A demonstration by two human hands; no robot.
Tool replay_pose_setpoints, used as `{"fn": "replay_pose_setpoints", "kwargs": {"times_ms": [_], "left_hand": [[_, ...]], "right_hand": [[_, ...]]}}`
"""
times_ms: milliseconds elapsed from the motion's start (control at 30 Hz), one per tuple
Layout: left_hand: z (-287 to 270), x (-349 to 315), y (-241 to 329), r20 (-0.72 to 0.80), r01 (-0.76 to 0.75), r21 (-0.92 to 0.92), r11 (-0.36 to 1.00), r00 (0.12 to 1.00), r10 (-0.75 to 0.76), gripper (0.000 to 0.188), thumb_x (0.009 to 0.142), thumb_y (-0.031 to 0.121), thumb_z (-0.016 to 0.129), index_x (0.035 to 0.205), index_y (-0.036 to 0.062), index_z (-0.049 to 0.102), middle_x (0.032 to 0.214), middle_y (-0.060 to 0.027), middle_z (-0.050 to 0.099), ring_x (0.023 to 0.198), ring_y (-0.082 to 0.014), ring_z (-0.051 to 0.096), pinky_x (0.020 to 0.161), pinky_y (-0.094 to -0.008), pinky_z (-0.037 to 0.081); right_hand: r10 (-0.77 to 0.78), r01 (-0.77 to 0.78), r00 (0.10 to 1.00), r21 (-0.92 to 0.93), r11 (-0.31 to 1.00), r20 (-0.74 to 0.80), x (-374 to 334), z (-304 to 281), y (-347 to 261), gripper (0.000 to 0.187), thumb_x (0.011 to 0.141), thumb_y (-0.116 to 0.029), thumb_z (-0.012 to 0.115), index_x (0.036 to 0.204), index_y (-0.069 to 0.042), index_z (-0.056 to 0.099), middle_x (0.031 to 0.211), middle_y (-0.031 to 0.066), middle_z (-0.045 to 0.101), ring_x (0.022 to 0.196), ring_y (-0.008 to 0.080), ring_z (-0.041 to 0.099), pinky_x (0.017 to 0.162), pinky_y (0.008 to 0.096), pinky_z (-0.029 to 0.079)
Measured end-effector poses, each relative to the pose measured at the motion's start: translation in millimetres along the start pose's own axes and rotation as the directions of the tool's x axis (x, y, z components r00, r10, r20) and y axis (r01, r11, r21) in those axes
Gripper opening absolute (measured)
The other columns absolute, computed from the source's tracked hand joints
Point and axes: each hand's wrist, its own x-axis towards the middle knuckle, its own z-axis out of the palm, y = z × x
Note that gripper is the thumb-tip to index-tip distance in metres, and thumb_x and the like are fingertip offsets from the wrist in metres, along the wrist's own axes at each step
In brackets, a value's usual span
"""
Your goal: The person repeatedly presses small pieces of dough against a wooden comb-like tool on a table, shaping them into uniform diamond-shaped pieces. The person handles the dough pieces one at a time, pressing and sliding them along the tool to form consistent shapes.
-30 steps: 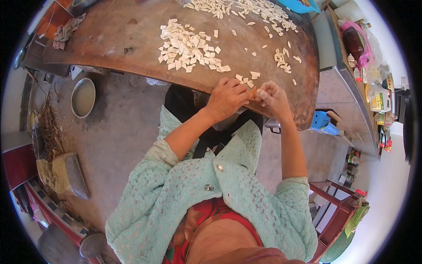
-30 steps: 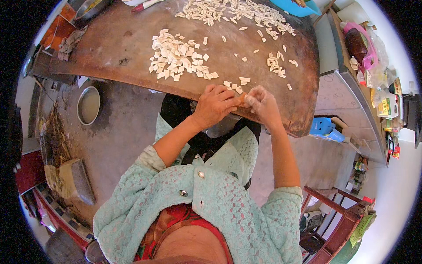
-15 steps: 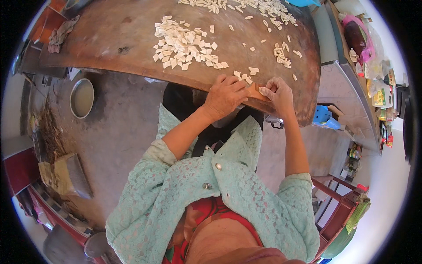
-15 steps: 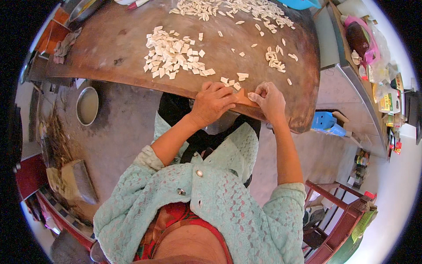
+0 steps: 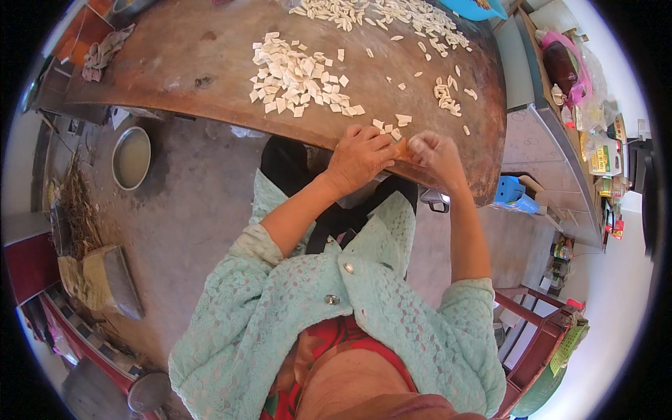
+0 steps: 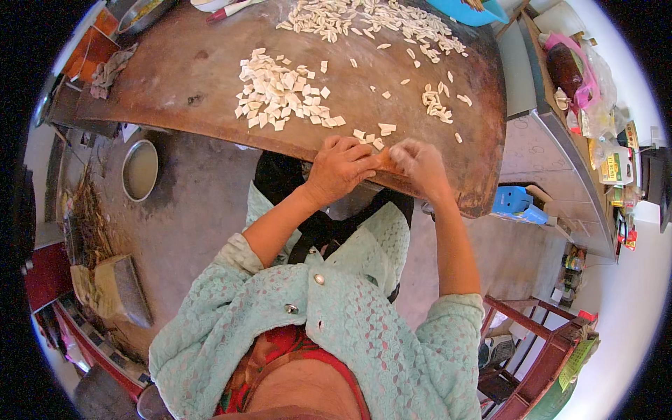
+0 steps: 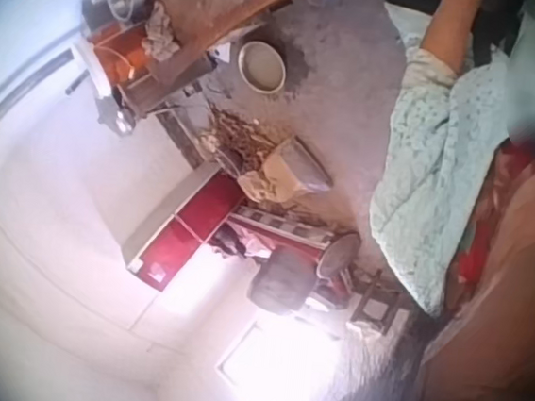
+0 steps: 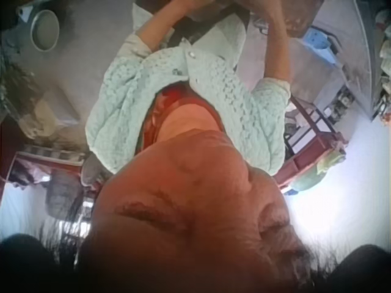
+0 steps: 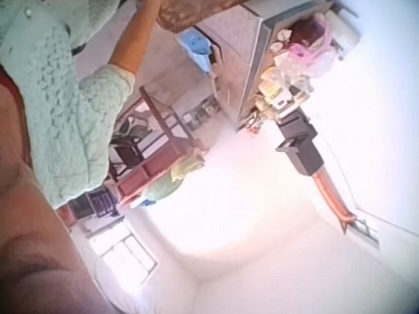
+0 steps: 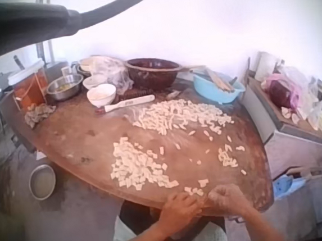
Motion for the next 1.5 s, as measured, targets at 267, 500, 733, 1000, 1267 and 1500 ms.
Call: {"fn": "replay_pose_setpoints", "kwargs": {"times_ms": [267, 500, 733, 1000, 1267, 1500], "left_hand": [[-1, -1, 0, 0.022, 0.0, 0.01, 1.0, 1.0, -0.001, 0.021, 0.078, 0.027, 0.076, 0.096, 0.0185, 0.068, 0.105, 0.0047, 0.063, 0.104, -0.0185, 0.058, 0.092, -0.0396, 0.042], [0, -2, -1, 0.015, 0.014, -0.002, 1.0, 1.0, -0.014, 0.023, 0.079, 0.028, 0.076, 0.099, 0.0184, 0.07, 0.107, 0.0045, 0.063, 0.105, -0.0192, 0.059, 0.092, -0.0399, 0.042], [1, -1, -1, -0.029, 0.081, -0.085, 0.993, 0.996, -0.083, 0.03, 0.079, 0.028, 0.077, 0.105, 0.0153, 0.07, 0.11, -0.0017, 0.063, 0.106, -0.0257, 0.059, 0.093, -0.042, 0.044], [-3, 37, -5, -0.114, 0.265, -0.277, 0.924, 0.945, -0.306, 0.025, 0.085, 0.028, 0.075, 0.1, 0.0081, 0.072, 0.104, -0.0077, 0.065, 0.099, -0.0325, 0.058, 0.085, -0.043, 0.047], [-9, 41, -2, -0.065, 0.319, -0.468, 0.824, 0.917, -0.392, 0.018, 0.086, 0.022, 0.075, 0.089, 0.0048, 0.071, 0.093, -0.0076, 0.069, 0.091, -0.0299, 0.059, 0.081, -0.0402, 0.048], [-1, 38, -8, -0.251, 0.314, -0.21, 0.926, 0.898, -0.361, 0.015, 0.083, 0.02, 0.076, 0.082, 0.0078, 0.067, 0.087, -0.0067, 0.065, 0.088, -0.0295, 0.058, 0.079, -0.0426, 0.045]], "right_hand": [[-0.375, 0.282, 0.907, -0.381, 0.881, -0.194, 40, 3, -9, 0.018, 0.087, -0.013, 0.073, 0.103, -0.006, 0.073, 0.107, 0.0106, 0.068, 0.097, 0.027, 0.067, 0.084, 0.0384, 0.053], [-0.279, 0.221, 0.945, -0.297, 0.929, -0.171, 50, 3, -5, 0.013, 0.086, -0.011, 0.076, 0.093, -0.004, 0.067, 0.094, 0.0074, 0.067, 0.082, 0.0192, 0.066, 0.076, 0.0319, 0.052], [-0.167, 0.205, 0.979, 0.598, 0.774, -0.12, 35, -7, -7, 0.02, 0.091, -0.013, 0.074, 0.107, -0.004, 0.063, 0.095, -0.0001, 0.068, 0.081, 0.01, 0.063, 0.073, 0.0261, 0.053], [-0.264, 0.256, 0.963, 0.48, 0.839, -0.053, 23, 3, -19, 0.021, 0.091, -0.007, 0.073, 0.109, -0.002, 0.064, 0.098, 0.0008, 0.069, 0.087, 0.0096, 0.065, 0.077, 0.0254, 0.054], [-0.267, 0.291, 0.944, 0.105, 0.951, -0.196, 3, 21, -44, 0.015, 0.091, -0.003, 0.071, 0.106, 0.0, 0.068, 0.093, 0.0021, 0.07, 0.082, 0.0082, 0.064, 0.075, 0.0251, 0.052], [-0.287, 0.304, 0.953, 0.352, 0.885, -0.101, -15, 9, -38, 0.009, 0.093, -0.008, 0.069, 0.098, 0.0, 0.069, 0.09, -0.0001, 0.069, 0.082, 0.0078, 0.061, 0.076, 0.0245, 0.049]]}}
